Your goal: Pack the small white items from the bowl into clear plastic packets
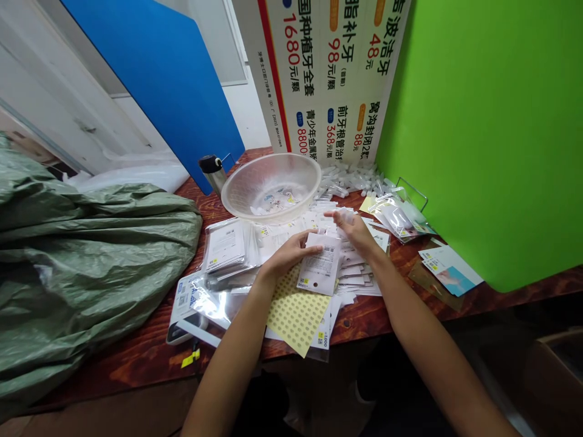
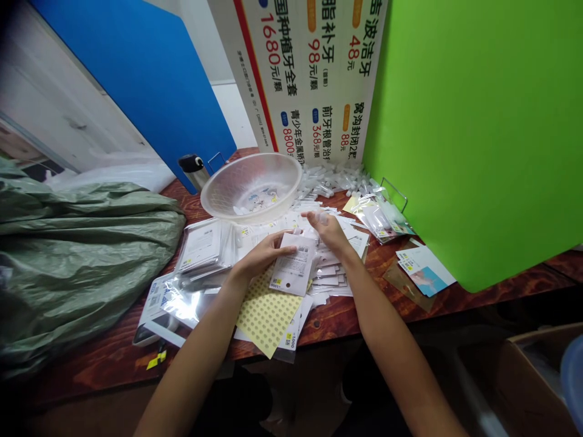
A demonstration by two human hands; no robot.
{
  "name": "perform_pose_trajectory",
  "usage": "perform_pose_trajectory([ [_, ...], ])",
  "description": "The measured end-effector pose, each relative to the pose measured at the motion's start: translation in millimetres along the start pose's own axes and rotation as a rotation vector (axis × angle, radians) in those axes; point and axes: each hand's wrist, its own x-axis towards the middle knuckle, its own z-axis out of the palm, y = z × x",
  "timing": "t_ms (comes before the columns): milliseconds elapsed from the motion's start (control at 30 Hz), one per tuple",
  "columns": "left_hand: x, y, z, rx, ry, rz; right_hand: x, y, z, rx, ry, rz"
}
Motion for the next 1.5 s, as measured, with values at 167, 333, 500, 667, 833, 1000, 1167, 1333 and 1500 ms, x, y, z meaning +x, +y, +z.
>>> perform_pose_trajectory([
  [167,-1.5,2.4,2.5,0.015,-0.013,-0.012,2.1,3.4,-1.5,0.069,0.077,0.006],
  [333,-1.7,1.5,2.7,0.083,0.026,-0.012,1.8,7.3,2.3,-0.086,0.104,0.070],
  [500,-0.8,-0.2,1.6,0.115,0.007,0.009,-3.4,1.7,8.2,-0.079,0.134,-0.002],
  [667,-0.9,-0.8,1.9,0.082,0.001,-0.014,-3.2,1.8,11.8,-0.045,0.284,-0.028],
  [833,-0.8,-1.9,1.8,0.109,0.019,-0.017,-0.1,5.5,8.5,-0.037,0.267,-0.003],
  [1000,-0.5,-2.8,2.2,0.073,0.024,-0.011,4.3,13.0,1.2,-0.107,0.311,-0.032],
  [1167,-2.2,1.1,5.8,-0.002,0.008,-0.023,3.3,13.5,1.9,-0.177,0.424,-0.085],
  [1333,-0.6,0.8,6.1,-0.043,0.032,0.024,-1.7,7.2,9.0,-0.216,0.330,-0.120],
  [1500,0.4,-1.0,2.9,-0.075,0.092,0.065,-4.0,-0.4,10.9,-0.192,0.184,-0.208],
])
